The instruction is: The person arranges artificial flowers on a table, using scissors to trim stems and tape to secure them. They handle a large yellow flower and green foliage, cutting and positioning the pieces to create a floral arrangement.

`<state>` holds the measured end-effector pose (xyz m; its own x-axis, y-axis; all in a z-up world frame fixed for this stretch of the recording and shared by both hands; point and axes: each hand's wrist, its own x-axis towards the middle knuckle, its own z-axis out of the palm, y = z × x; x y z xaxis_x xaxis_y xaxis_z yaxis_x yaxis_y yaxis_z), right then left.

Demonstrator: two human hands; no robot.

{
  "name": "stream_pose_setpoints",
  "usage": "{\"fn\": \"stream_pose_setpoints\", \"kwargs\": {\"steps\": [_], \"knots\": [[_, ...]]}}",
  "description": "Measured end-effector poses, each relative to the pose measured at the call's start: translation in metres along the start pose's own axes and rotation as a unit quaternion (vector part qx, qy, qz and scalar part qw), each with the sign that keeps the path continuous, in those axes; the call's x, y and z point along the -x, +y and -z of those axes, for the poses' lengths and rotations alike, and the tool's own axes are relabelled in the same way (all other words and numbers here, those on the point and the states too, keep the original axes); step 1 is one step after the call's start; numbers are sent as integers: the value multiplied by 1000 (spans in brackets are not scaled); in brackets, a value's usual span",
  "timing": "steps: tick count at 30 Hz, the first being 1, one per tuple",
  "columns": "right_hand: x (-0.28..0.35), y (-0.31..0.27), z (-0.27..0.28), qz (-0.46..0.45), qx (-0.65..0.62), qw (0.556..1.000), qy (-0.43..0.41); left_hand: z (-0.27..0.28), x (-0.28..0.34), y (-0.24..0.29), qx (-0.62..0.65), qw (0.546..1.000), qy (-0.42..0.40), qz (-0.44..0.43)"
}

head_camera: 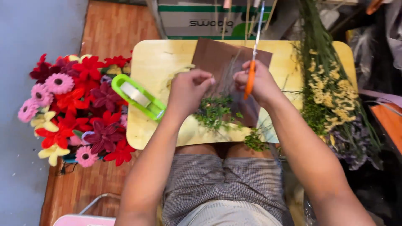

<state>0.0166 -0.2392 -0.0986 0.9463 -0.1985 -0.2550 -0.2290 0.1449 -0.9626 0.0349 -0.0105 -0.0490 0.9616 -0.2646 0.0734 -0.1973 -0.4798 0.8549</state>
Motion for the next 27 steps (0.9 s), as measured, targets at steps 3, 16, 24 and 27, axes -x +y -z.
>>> {"fn": "stream_pose_setpoints", "kwargs": {"steps": [3, 16, 24, 27], "knots": [[-17, 4, 11, -18, 4, 1000, -5, -42, -45, -7, -79, 991, -46, 96], [87, -17, 141, 2, 42, 997, 72, -166, 28, 55, -103, 950, -294, 19], [107, 23, 150, -45, -57, 993, 93, -232, 17, 11, -103, 946, -300, 69], [112, 27, 149, -55, -63, 991, 107, -202, 13, 35, -26, 954, -283, 101]]}}
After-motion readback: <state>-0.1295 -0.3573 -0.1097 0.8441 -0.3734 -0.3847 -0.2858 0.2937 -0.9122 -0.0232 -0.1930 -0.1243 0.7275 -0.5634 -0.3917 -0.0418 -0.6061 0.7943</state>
